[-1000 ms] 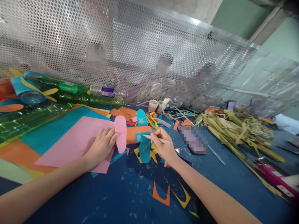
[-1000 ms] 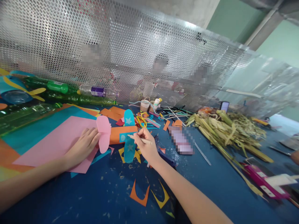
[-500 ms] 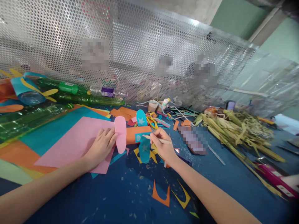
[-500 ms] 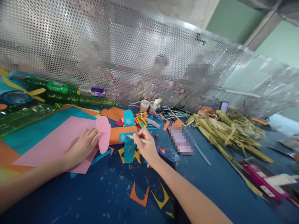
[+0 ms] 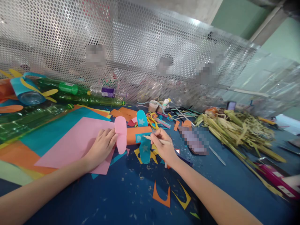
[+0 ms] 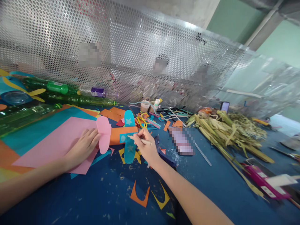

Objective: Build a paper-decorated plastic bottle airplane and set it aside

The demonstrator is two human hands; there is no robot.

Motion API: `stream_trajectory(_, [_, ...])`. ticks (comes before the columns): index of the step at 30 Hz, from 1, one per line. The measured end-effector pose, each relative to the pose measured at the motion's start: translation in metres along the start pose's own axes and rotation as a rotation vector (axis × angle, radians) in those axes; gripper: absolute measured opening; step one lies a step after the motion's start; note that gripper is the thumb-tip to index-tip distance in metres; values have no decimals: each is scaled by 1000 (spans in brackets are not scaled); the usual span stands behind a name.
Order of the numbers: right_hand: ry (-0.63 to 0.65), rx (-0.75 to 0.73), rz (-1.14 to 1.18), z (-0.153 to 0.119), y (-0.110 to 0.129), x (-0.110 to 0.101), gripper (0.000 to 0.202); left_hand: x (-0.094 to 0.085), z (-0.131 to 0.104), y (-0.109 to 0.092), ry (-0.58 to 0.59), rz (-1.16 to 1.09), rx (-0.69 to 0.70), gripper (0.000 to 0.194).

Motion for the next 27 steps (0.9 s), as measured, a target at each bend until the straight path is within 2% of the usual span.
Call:
stream_trajectory(12, [16,9,-10,0,-1,0,25,2,0,1,26,-16,-25,41])
stream_trajectory(19, [20,3,-4,0,-3,1,26,-2,1,-1,-51,54,20,48])
stream_trajectory(27, [20,7,19,1,-4,0,24,-1,0,-1,-31,27,16,45])
Point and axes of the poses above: each hand's wrist, its own z-axis towards the middle knuckle, its own x-axis out of the palm, y = z × x, the point moved 6 cm from there along z, towards the middle knuckle, and after that the axes turned 4 degrees about z, right-handed, at the moved point
